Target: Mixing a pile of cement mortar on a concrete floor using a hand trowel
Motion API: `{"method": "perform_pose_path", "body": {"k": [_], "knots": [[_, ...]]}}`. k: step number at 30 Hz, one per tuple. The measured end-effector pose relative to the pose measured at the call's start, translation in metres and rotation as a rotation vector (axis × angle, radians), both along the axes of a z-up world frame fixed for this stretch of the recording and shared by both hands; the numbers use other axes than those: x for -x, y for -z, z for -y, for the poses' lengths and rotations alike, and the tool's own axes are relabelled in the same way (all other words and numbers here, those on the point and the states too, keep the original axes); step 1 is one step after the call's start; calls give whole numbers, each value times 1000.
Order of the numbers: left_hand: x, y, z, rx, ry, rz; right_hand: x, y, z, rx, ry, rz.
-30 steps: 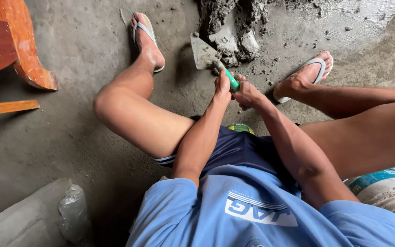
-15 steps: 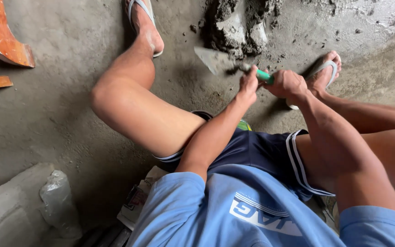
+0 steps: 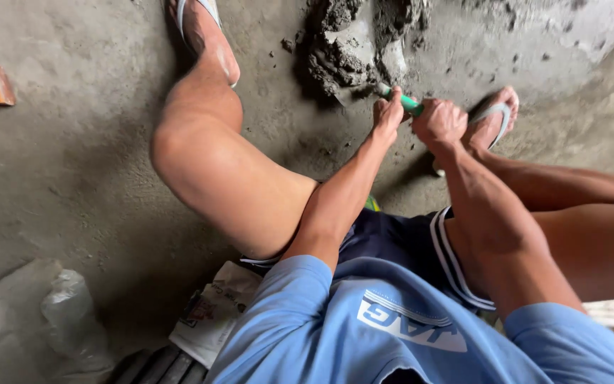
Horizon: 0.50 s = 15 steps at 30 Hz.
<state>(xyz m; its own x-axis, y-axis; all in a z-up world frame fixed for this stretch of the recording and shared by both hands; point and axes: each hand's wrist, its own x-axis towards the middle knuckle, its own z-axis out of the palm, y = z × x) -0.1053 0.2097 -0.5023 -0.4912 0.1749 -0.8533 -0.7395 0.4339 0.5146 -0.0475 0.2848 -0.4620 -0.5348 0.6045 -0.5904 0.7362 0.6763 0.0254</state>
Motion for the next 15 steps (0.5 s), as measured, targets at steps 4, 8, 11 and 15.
{"method": "perform_pose_path", "body": {"k": [4,8,11,15], "knots": [[30,-51,-14,-79,-1,-98,31,-8,13,-4,248,-169],[68,-18,-39,-406,-143,-192,64,-60,6,252,490,-281],[73,-24,-63,-458,-226,-171,84,-132,-7,646,707,-412],[70,-122,-31,-349,-158,-285,66,-119,-17,656,559,-424]]}}
